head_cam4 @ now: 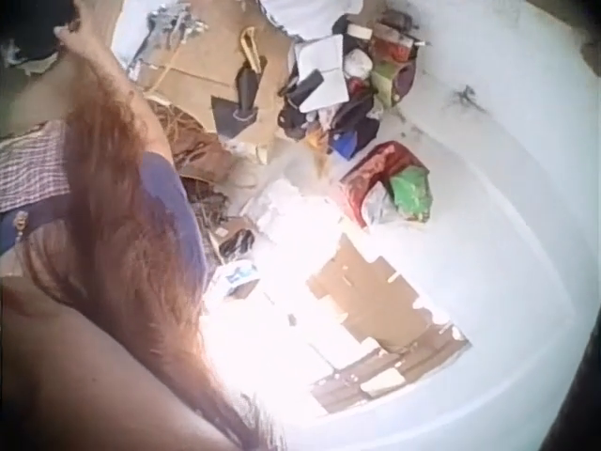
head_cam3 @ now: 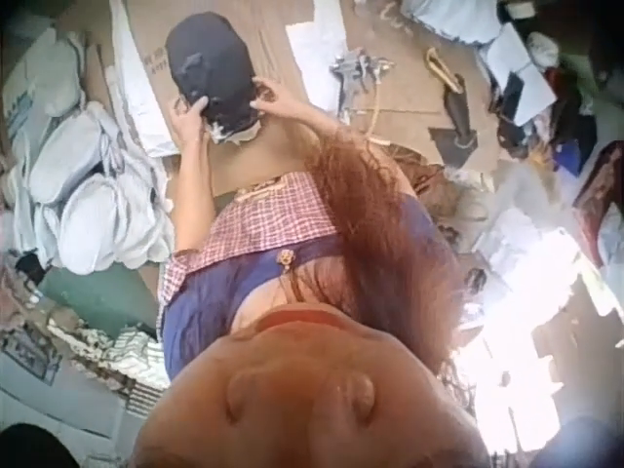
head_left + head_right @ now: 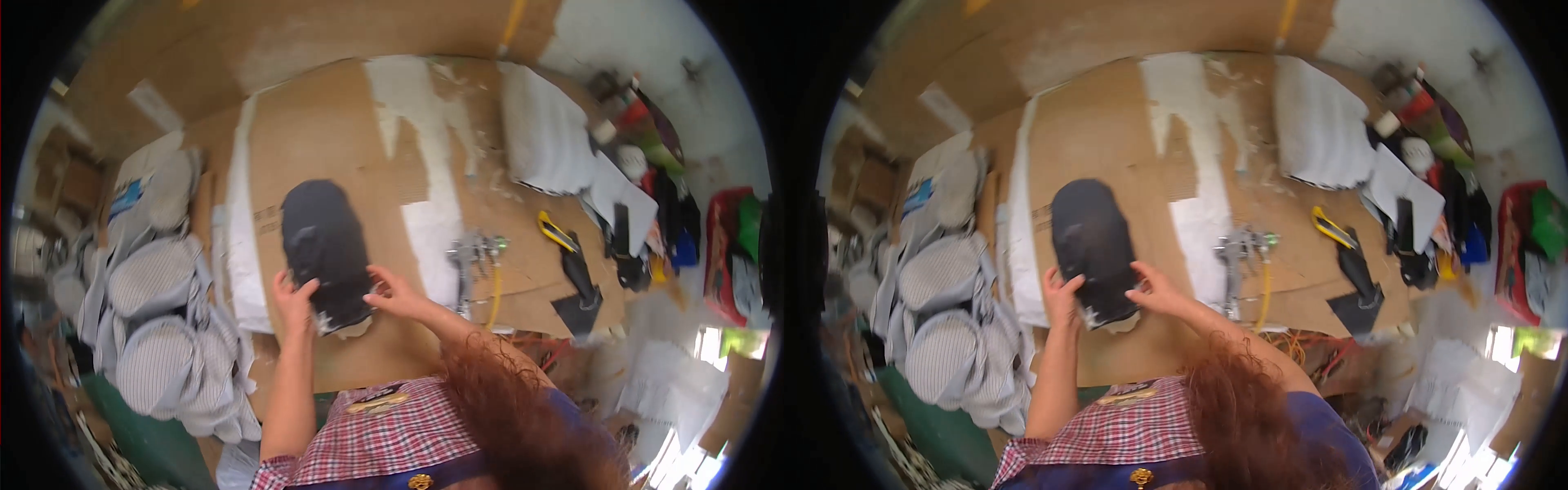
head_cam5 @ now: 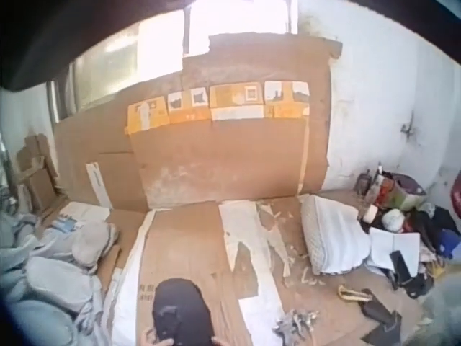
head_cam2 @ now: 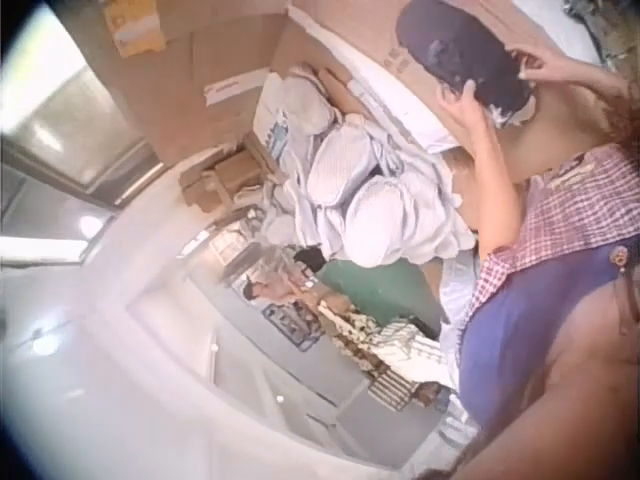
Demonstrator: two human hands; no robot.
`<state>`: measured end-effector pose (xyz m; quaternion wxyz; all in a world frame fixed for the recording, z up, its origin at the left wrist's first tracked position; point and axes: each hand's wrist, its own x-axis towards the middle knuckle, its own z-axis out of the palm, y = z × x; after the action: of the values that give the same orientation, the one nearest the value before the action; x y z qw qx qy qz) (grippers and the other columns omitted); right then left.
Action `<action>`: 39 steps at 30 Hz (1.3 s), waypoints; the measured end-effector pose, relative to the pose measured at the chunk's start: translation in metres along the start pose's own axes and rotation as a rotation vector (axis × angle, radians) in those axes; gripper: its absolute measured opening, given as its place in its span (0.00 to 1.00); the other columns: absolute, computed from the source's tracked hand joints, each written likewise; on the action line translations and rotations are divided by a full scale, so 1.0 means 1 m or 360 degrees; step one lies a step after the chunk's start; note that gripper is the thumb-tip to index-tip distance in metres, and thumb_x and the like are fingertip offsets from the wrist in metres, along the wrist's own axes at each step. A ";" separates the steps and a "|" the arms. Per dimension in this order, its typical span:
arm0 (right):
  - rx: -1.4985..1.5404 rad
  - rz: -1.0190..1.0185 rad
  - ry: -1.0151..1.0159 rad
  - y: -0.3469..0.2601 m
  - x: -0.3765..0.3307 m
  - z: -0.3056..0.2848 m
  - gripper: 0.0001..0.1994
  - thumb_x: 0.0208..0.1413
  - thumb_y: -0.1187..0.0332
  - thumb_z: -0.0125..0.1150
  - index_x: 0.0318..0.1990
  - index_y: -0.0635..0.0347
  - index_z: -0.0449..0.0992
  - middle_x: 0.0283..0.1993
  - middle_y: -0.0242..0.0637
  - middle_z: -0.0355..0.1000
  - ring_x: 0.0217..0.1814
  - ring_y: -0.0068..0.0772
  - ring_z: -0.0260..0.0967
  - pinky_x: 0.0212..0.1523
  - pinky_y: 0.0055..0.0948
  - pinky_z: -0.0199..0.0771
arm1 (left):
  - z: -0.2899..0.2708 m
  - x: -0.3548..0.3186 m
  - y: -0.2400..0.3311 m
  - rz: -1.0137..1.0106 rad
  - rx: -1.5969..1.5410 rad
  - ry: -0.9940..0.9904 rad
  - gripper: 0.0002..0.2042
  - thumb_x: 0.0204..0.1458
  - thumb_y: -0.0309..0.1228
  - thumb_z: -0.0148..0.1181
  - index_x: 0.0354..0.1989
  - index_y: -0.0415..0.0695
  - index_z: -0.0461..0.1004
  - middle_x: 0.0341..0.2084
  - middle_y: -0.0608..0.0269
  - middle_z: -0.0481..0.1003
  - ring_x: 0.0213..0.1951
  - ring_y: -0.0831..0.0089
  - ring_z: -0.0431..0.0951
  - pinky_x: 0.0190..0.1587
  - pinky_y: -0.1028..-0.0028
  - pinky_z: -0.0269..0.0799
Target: The recorder uses a glue spray gun to apply adhesive to shoe parts and then joins them together at a factory workbench.
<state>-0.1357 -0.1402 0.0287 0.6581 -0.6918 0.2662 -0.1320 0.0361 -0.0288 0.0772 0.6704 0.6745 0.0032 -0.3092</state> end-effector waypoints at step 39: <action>-0.1170 -0.0335 0.2333 0.006 0.019 -0.437 0.15 0.52 0.57 0.49 0.45 0.50 0.72 0.52 0.42 0.64 0.57 0.49 0.54 0.58 0.43 0.49 | 0.445 0.026 -0.018 0.0897 0.0908 -0.1308 0.12 0.32 0.23 0.63 0.28 0.35 0.72 0.24 0.63 0.74 0.24 0.77 0.70 0.29 0.76 0.66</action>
<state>-0.3544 -0.5179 0.0628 0.0334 -0.6228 0.5880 -0.5151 -0.1340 -0.4414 0.0897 0.4645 0.6279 -0.5212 -0.3439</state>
